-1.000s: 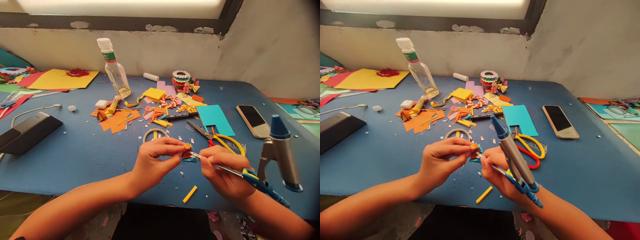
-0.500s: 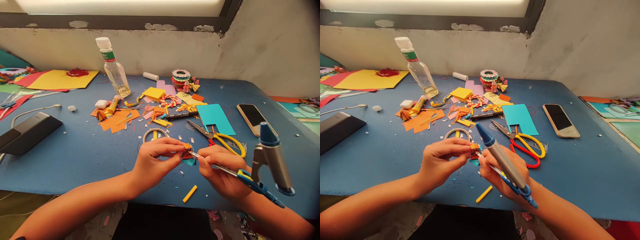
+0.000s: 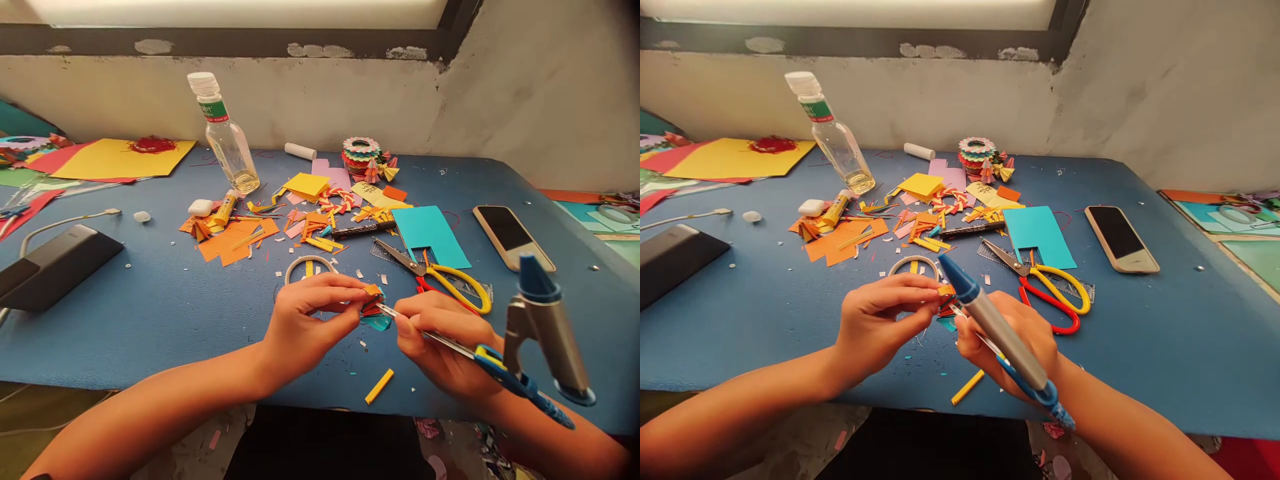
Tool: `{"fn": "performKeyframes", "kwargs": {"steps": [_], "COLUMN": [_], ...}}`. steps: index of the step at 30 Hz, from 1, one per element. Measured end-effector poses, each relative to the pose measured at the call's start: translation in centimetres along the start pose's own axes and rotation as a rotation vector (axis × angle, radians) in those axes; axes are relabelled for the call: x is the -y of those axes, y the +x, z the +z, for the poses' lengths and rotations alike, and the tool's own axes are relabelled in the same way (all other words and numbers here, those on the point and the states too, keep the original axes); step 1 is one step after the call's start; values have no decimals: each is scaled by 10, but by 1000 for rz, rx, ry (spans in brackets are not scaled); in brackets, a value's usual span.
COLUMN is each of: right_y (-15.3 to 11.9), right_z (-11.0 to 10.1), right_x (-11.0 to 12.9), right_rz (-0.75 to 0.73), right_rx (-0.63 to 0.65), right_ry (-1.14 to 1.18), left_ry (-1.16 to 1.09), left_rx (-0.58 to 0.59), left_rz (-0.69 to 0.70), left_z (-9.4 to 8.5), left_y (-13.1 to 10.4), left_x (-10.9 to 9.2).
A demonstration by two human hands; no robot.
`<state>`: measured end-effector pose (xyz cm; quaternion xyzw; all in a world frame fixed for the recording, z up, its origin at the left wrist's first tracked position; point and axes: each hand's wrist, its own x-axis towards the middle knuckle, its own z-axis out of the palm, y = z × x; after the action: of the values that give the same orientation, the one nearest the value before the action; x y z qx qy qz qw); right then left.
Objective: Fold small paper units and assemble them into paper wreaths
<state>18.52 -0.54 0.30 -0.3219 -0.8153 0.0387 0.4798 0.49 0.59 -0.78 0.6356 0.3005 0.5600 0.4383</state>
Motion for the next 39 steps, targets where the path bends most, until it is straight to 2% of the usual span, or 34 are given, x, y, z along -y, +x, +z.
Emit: {"fn": "performKeyframes", "kwargs": {"steps": [12, 19, 24, 32, 39], "right_y": [1, -3, -5, -6, -7], "right_z": [-4, -4, -4, -7, -4], "right_x": [1, -1, -2, -1, -2], "right_rz": [-17, -23, -23, 14, 37], "right_rx": [42, 81, 83, 171, 139], "right_ry": [-62, -15, -40, -19, 2], "left_ry": [24, 115, 124, 167, 174], "left_rx": [-5, -23, -26, -10, -18], "left_rz": [32, 132, 113, 104, 87], "left_z": [1, 2, 2, 0, 0], "left_y": [2, 1, 3, 3, 4], "left_x": [-1, -3, -3, -4, -5]}}
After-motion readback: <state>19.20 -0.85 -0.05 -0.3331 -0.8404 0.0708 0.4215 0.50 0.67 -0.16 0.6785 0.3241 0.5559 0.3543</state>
